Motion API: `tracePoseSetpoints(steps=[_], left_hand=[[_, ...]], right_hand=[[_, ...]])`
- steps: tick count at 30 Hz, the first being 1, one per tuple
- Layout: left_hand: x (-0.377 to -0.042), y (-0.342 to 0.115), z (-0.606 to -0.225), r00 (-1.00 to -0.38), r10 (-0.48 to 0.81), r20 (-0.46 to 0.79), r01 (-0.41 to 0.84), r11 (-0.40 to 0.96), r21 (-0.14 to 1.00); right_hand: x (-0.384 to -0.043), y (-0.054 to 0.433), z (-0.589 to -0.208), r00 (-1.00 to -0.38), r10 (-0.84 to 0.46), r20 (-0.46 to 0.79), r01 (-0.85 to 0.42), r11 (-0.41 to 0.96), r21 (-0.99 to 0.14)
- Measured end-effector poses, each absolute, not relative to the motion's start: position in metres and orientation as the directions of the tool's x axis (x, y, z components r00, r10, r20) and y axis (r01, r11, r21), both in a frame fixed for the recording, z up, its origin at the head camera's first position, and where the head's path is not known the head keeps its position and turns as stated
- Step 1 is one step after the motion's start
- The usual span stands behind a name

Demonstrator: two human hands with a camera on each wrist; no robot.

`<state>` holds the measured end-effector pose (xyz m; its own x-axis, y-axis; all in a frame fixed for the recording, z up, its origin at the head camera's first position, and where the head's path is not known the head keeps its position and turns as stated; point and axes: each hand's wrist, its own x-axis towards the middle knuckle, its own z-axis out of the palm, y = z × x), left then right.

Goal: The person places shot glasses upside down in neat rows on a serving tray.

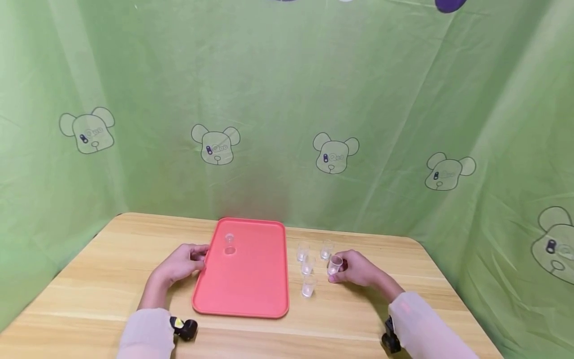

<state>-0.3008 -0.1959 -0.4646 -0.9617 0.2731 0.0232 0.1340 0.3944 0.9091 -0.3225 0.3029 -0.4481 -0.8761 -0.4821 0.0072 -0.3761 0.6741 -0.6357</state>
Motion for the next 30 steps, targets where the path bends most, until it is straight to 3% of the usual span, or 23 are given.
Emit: tracePoseSetpoints(steps=[30], left_hand=[[-0.299, -0.194, -0.461, -0.964, 0.265, 0.026, 0.14, 0.42, 0.896]], right_hand=[[-0.316, 0.307, -0.425, -0.898, -0.433, 0.074, -0.392, 0.714, -0.58]])
